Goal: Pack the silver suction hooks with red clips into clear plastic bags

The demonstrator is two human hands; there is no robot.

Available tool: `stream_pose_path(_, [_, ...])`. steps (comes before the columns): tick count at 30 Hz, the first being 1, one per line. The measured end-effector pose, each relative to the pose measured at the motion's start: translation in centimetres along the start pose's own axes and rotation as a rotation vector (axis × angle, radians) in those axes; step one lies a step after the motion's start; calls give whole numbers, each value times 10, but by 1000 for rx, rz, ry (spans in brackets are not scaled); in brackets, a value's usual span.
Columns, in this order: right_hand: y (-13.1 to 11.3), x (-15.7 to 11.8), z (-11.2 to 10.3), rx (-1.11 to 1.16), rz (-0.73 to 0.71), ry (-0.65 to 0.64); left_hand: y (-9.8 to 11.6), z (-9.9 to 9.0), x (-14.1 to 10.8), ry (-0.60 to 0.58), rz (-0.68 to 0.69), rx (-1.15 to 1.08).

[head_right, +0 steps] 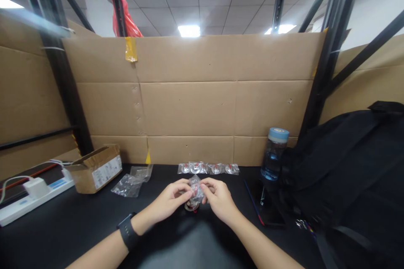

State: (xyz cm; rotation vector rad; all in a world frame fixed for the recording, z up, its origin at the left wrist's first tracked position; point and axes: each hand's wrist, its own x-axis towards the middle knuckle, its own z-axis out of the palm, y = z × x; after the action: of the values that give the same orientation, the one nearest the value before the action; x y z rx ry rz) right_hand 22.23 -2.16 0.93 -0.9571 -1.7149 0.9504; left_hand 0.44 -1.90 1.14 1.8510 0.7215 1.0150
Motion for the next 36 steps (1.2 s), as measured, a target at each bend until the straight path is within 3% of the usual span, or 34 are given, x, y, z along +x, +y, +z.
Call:
stream_pose_path(6, [-1,-2,3,38,51,-39,2,2,-1,-67,-5,-129])
stream_pose_path(10, [-12,-12,6,-33,42,-140,4,0,-3,60,24,98])
stream_pose_path(13, [-23,-20,10,-196,-81,-209,6,-5,-4,133,66,228])
stream_pose_path(16, [-27,-19,13,-326,-177,-123,9,-11,-4,152,42,254])
stream_pose_path(21, [-14,-7,5,-381,-90,102,13,-20,-2,164,68,292])
stream_pose_path(26, [-13,-5,-4,-372,-69,67,9,-21,0,279,69,377])
stream_pose_path(30, [-26,-14,2,-450,-108,-51,9,-20,0,330,78,424])
stream_pose_path(36, [-17,-13,14,-474,-87,29,17,-17,-3,232,310,592])
